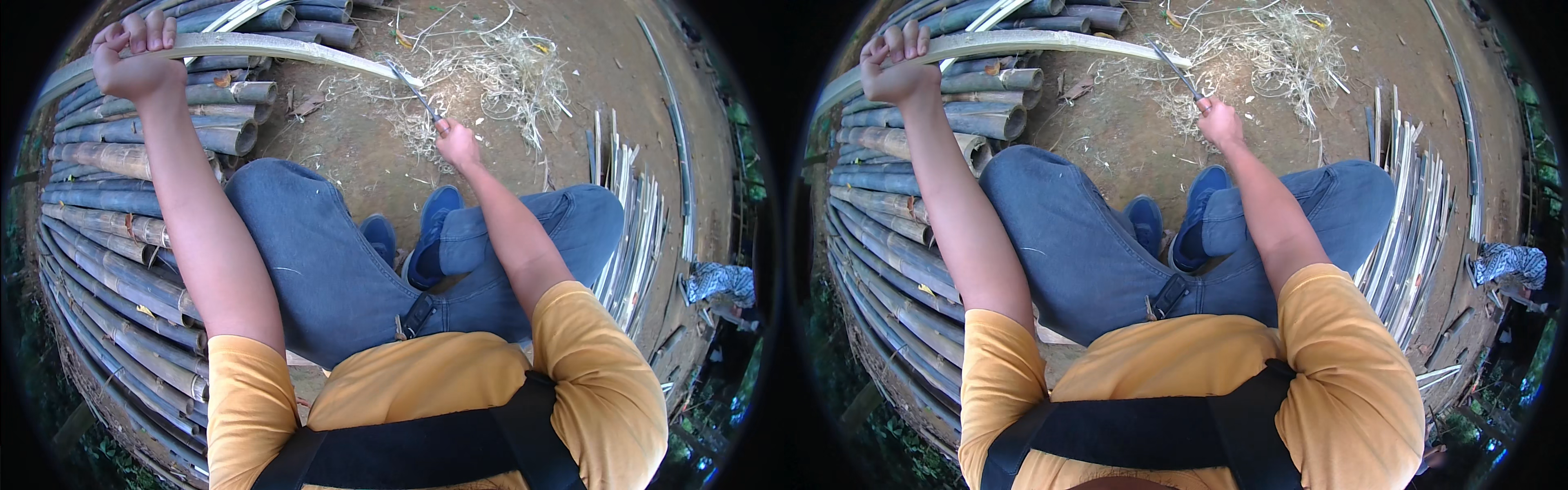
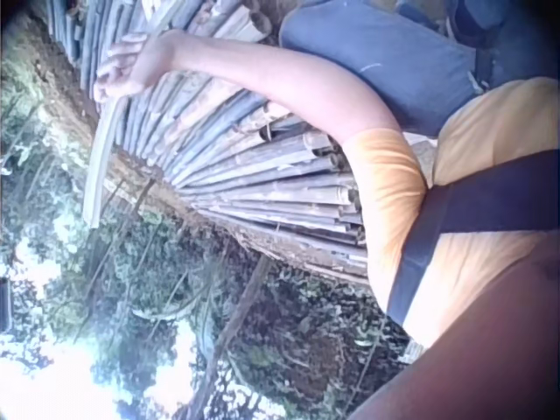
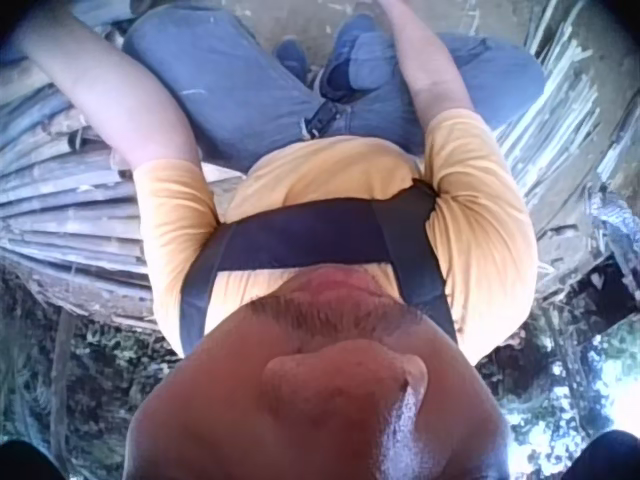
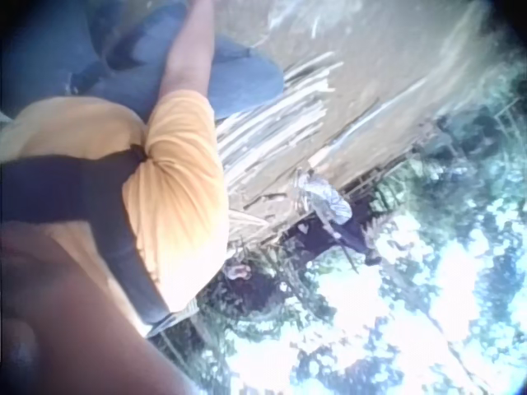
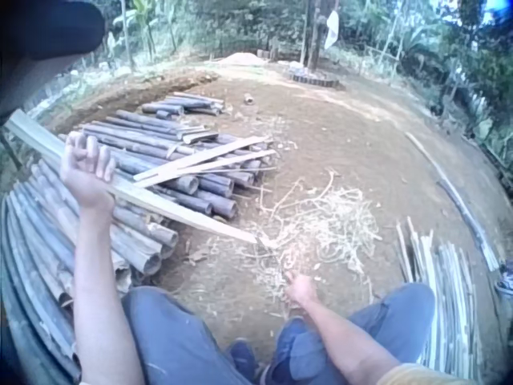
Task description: The person shaves a strip of bamboo using a knife, removing thin layers of wood and smoothing the surface.
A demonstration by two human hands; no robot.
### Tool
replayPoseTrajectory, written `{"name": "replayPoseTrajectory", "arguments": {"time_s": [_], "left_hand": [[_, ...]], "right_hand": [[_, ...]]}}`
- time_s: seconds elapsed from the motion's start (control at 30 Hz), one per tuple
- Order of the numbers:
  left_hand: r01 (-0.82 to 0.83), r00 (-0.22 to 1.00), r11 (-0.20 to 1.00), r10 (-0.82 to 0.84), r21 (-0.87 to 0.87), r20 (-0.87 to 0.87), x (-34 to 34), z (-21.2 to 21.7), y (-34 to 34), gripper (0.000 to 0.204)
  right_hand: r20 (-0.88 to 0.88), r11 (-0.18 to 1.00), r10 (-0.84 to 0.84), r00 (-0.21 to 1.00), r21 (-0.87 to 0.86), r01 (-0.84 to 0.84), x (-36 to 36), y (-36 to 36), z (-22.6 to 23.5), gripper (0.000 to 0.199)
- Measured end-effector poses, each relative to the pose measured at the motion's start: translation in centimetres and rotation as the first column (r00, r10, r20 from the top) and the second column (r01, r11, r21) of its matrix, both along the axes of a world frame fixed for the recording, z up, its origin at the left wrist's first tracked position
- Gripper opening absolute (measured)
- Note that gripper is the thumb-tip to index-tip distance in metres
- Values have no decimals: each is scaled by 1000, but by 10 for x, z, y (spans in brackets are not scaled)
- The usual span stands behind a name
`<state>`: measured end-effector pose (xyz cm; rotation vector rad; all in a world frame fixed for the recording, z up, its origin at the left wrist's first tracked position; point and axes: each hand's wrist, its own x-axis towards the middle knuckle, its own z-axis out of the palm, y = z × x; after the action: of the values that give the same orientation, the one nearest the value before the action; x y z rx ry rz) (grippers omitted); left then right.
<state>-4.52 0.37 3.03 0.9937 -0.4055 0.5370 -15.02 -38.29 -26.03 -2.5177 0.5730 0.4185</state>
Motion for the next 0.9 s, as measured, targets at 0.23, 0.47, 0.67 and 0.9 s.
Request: {"name": "replayPoseTrajectory", "arguments": {"time_s": [0.23, 0.47, 0.67, 0.9], "left_hand": [[132, 990, 991, -133, 25, 50, -1, -1, -10, 7], [140, 989, 990, -140, 4, 34, -1, 0, -18, 4], [155, 987, 988, -155, 5, 34, -3, -1, -18, 5], [97, 994, 995, -98, 27, 48, -5, -3, -18, 7]], "right_hand": [[-27, 960, -264, 964, 84, 266, -7, -17, -60, 38], [-83, 945, -278, 957, 155, 288, -4, -18, -62, 39], [-77, 945, -282, 956, 149, 290, -8, -19, -70, 36], [130, 965, -233, 964, 152, 213, -10, -5, -43, 26]]}}
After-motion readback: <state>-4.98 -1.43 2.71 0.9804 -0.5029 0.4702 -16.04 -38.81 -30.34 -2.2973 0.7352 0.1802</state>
